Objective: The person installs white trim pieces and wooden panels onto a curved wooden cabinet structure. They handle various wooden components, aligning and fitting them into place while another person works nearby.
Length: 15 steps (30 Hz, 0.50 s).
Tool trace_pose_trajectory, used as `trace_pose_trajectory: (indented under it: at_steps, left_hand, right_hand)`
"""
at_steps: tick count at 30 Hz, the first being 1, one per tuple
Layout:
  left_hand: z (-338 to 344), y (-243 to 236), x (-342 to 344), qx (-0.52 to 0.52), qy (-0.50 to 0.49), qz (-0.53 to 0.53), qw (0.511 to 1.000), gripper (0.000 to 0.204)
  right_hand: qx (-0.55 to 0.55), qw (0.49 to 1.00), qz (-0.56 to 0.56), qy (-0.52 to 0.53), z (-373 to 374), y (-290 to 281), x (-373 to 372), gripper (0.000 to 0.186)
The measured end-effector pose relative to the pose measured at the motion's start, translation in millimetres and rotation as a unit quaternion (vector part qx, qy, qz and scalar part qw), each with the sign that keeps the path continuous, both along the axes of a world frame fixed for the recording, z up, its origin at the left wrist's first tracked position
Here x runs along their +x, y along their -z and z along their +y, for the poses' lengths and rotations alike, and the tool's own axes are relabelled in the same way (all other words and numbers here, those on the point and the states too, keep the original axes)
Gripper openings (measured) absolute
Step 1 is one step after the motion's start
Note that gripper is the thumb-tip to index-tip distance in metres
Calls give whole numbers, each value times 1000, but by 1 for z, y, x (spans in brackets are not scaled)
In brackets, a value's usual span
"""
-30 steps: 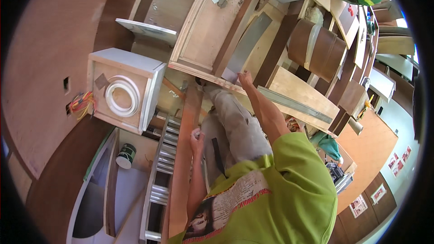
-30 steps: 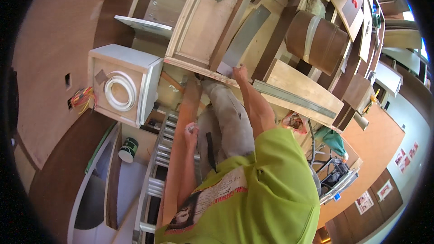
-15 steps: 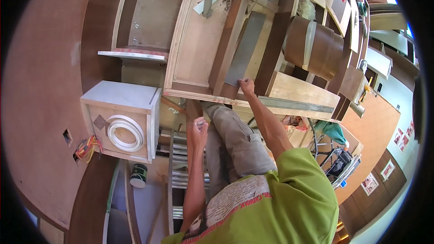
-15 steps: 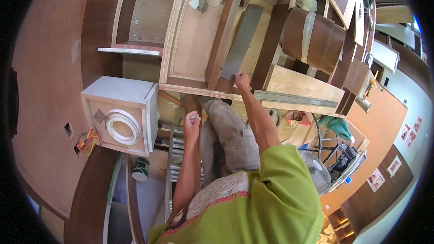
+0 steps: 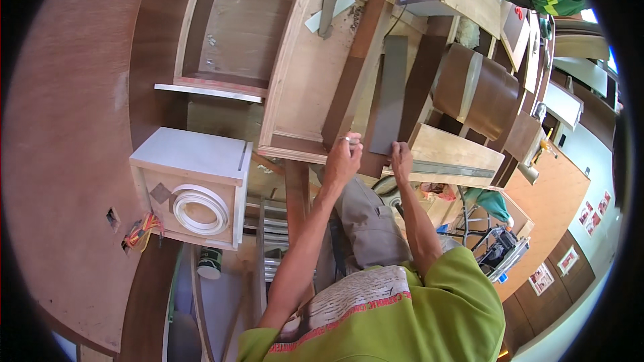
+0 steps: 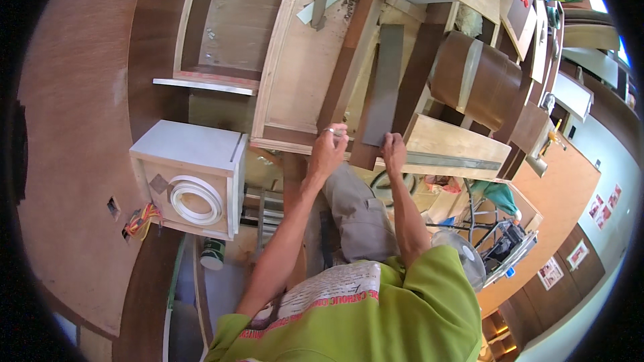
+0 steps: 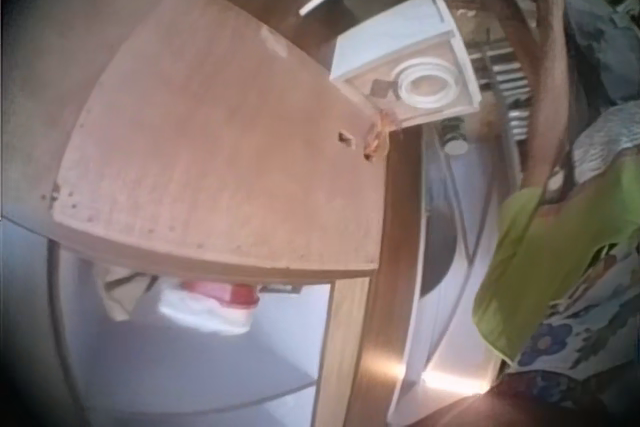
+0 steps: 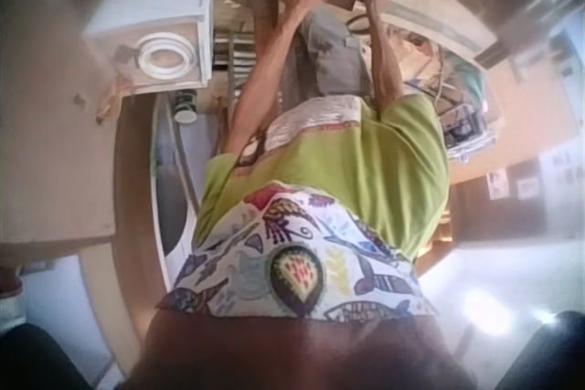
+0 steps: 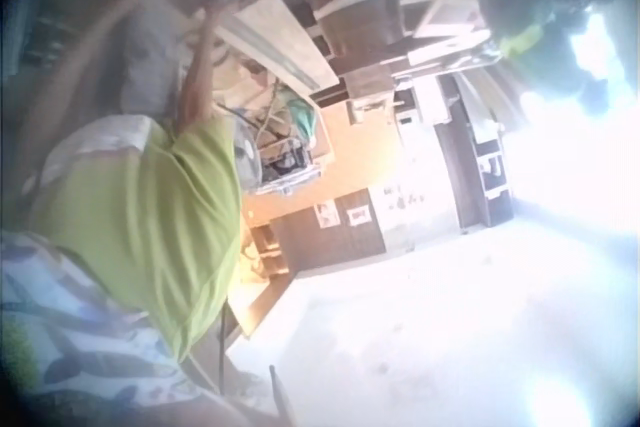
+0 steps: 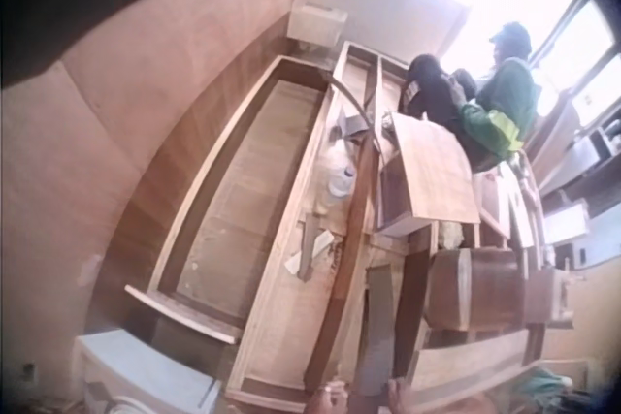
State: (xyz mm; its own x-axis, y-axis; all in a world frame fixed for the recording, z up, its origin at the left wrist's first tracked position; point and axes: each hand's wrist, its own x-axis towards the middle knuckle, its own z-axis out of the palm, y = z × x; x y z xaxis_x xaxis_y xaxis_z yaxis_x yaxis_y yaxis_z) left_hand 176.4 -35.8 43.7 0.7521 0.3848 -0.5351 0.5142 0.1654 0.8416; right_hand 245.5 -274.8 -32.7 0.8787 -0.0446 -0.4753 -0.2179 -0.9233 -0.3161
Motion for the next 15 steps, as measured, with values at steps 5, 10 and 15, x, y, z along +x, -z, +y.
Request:
trace_pose_trajectory:
  at_steps: [5, 10, 15]
  left_hand:
    - [2, 4, 7, -10, 50, 14, 999, 26]
    - [4, 17, 25, 15, 120, -17, 993, 52]
    - [25, 9, 31, -65, 242, 70, 966, 48]
  right_hand:
    - [-95, 989, -53, -103, 10, -50, 12, 30]
    - [26, 992, -9, -121, 79, -128, -14, 19]
    - [105, 980, 86, -147, 147, -155, -71, 18]
